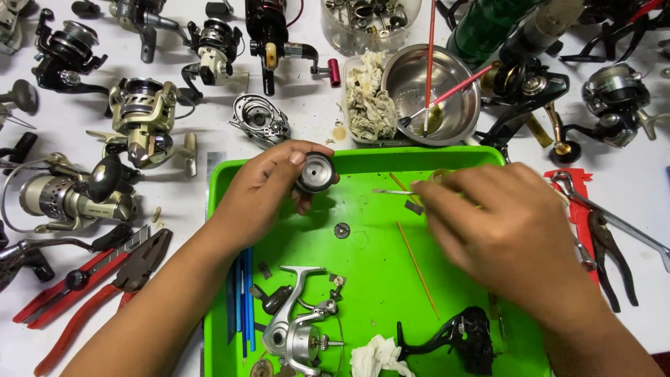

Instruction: The person is disassembling and cleaning a fishing reel spool on a workbench surrounded by other reels.

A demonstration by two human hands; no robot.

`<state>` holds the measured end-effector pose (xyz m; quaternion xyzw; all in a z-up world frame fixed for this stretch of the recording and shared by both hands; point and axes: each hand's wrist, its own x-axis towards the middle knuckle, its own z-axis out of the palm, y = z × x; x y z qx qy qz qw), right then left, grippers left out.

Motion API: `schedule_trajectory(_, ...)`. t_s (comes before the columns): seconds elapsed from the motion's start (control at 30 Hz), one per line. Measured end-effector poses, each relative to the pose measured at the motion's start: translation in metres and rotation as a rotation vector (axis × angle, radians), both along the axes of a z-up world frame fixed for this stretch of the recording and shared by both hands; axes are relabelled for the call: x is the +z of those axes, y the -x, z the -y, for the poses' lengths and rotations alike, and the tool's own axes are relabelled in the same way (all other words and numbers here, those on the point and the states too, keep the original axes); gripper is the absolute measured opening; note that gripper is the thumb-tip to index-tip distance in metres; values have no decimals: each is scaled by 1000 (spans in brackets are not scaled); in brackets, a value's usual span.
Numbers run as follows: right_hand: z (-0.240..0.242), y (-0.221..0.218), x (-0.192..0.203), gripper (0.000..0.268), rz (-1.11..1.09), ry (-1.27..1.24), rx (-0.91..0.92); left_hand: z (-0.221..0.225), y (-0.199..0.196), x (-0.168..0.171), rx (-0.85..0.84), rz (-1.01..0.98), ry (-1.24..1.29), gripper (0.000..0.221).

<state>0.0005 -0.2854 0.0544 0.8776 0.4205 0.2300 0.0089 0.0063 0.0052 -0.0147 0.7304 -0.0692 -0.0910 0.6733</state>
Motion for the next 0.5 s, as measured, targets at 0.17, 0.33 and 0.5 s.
schedule_trajectory(0.17,37,12,11,15,-152,-131,-161,2,0,1,16,-70,59,44)
schedule_trajectory(0.33,88,28,8,15,-137,-258,-358,-3,1,-8,22,-36,-9,54)
schedule_trajectory(0.5,130,37,-15,13,-90,-334,-556,-6,1,-11,44,-9,-27,65)
